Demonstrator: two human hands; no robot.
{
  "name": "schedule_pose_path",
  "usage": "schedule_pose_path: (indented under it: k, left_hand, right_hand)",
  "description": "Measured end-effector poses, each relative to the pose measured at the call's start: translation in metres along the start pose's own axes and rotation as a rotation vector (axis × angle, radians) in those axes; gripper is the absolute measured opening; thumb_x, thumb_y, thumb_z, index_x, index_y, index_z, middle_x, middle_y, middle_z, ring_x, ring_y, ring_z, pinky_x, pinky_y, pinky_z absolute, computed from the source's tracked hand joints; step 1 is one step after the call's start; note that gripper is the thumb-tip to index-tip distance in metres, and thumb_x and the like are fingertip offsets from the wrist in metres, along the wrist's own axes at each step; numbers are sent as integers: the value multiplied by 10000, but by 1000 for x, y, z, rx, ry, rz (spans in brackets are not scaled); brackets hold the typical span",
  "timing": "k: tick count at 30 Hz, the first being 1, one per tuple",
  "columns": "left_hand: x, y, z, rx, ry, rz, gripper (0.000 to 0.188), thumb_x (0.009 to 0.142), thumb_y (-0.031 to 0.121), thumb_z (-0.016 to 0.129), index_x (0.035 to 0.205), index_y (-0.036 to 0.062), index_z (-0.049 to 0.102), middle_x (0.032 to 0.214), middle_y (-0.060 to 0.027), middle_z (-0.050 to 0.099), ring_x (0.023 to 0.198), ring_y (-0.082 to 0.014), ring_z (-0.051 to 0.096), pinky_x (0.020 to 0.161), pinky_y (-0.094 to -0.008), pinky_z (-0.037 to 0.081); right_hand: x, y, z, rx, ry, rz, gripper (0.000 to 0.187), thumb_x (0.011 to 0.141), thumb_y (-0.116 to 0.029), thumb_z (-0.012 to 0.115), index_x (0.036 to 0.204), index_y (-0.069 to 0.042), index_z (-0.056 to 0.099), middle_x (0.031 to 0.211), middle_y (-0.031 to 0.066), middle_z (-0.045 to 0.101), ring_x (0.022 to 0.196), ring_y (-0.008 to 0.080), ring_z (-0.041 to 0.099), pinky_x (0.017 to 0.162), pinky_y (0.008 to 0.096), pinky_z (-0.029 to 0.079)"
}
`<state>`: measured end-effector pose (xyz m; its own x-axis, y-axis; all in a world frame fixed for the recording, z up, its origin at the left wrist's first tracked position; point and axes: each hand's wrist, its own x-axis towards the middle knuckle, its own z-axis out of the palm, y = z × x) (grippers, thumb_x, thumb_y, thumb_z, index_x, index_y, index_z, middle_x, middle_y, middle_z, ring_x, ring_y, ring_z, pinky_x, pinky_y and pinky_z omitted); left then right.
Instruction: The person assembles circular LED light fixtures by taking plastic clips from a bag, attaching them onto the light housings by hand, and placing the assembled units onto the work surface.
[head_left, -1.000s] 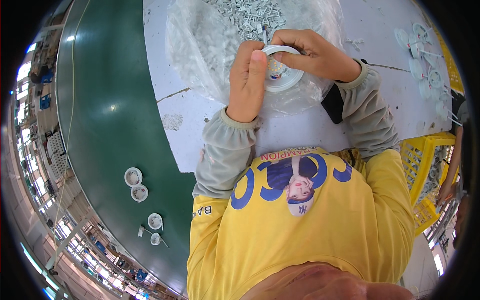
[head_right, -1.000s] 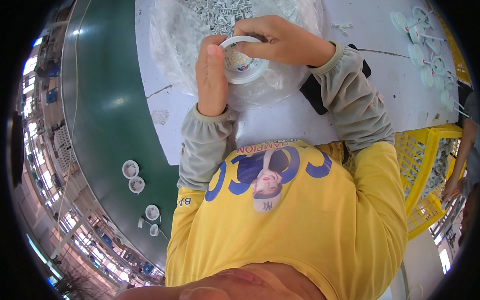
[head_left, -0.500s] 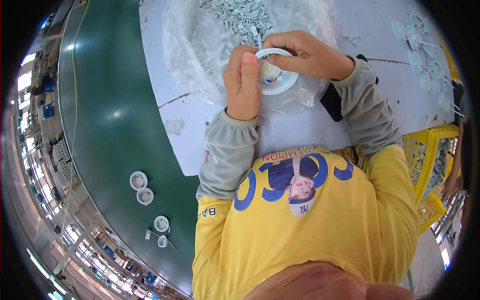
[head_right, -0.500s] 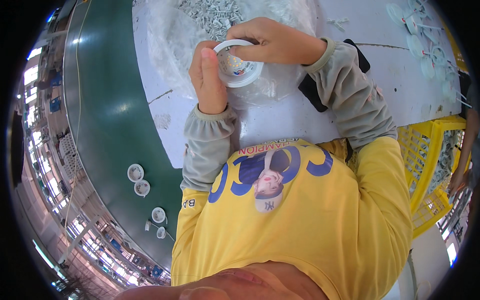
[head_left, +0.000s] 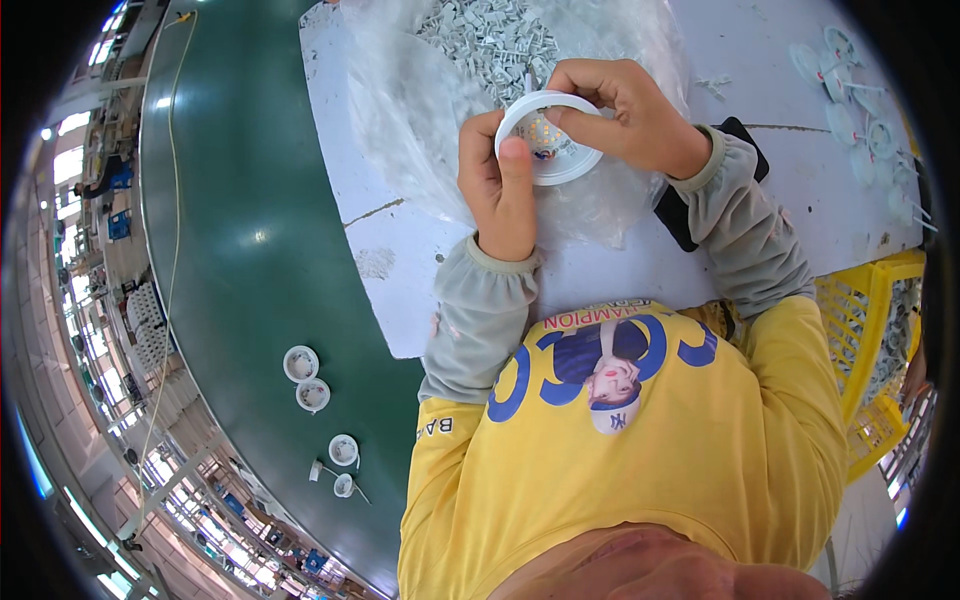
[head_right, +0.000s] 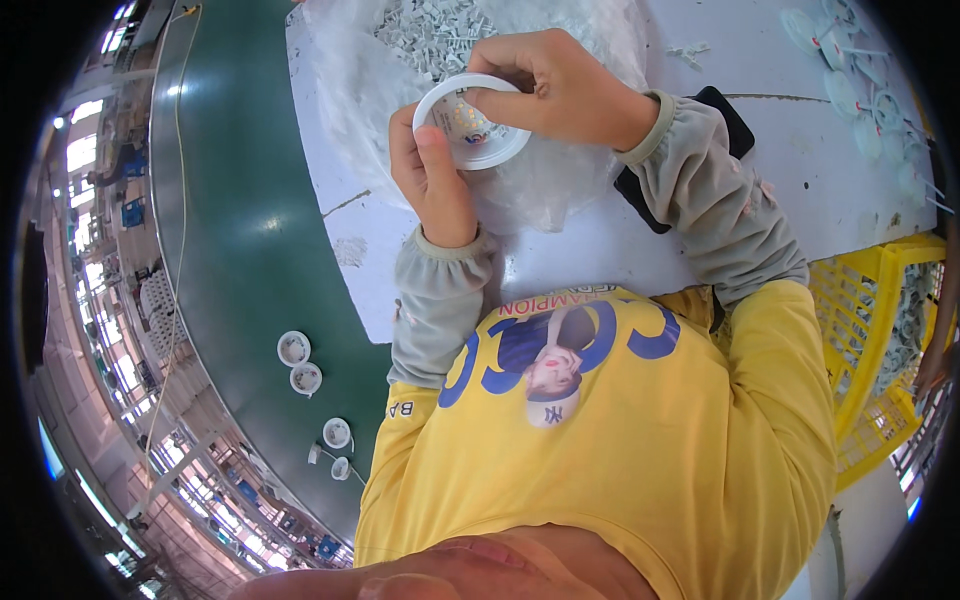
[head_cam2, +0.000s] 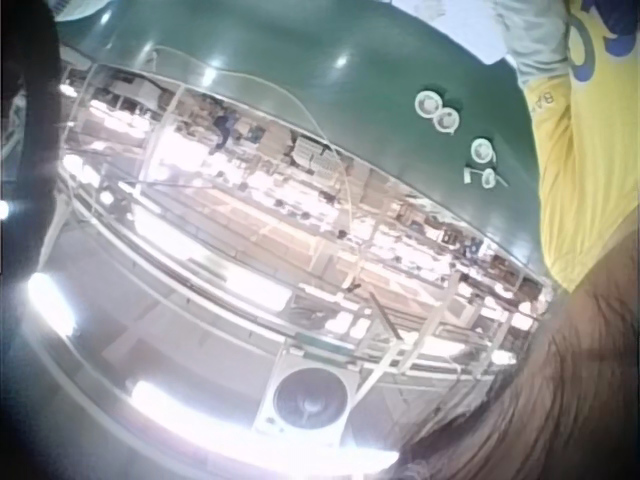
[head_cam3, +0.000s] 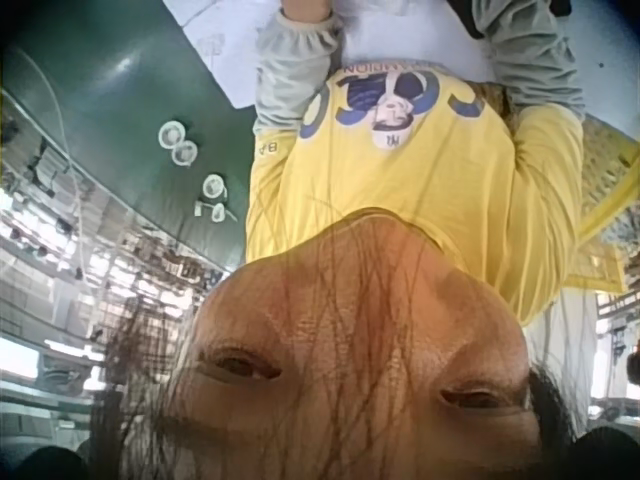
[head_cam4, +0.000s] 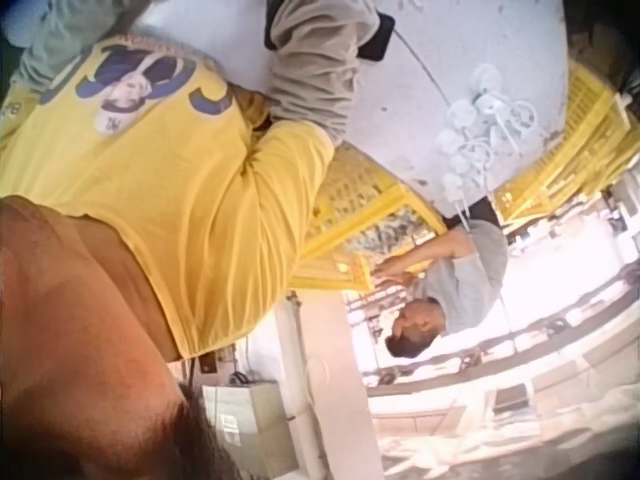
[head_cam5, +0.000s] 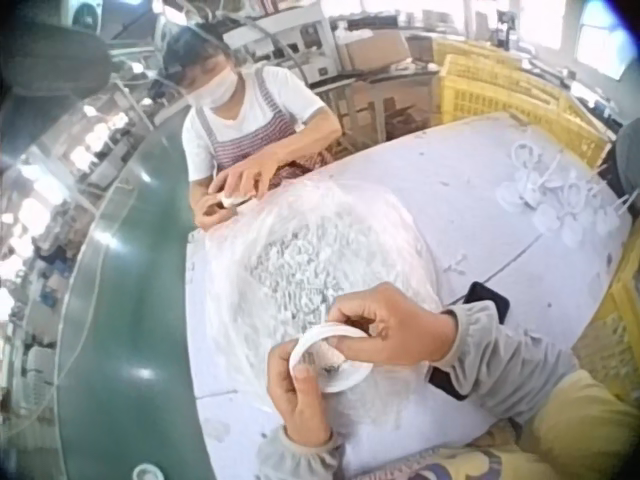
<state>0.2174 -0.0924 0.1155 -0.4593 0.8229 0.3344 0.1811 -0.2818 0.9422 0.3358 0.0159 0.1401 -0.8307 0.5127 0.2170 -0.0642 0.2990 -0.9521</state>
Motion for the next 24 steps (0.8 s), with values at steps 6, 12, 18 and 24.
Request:
schedule_pose_path:
  k: [6,12,18,24]
  left_hand:
    - [-1,-13,-6,-218,42,23,426,924,427,308,961,26,447,797,-69,527,738,-133,502,636,-278,433]
    - [0,-4,-10,-610,-130,-57,215,839,215,567,883,56,429,649,-105,523,516,-163,517,439,-256,434]
    - [-2,11,-12,34,-359,41,110,786,88,562,825,39,471,652,-76,525,510,-126,507,437,-232,412]
    - [-10,17,-6,-573,-249,-344,63,774,33,543,786,26,482,654,-67,521,503,-116,501,427,-220,394]
  right_hand:
    - [-4,-39,4,-284,-9,-128,157,750,-119,605,830,2,544,675,64,518,599,145,473,571,249,396]
    - [-12,-60,2,-452,147,-559,240,702,-96,638,913,-11,558,749,91,555,688,252,533,614,327,430]
    - [-15,-60,13,-287,100,-580,307,677,-38,634,978,-9,584,902,106,612,762,231,578,649,299,472]
    - [-18,-59,8,-121,-43,-486,283,669,-34,647,942,18,592,964,130,621,613,174,605,569,249,492]
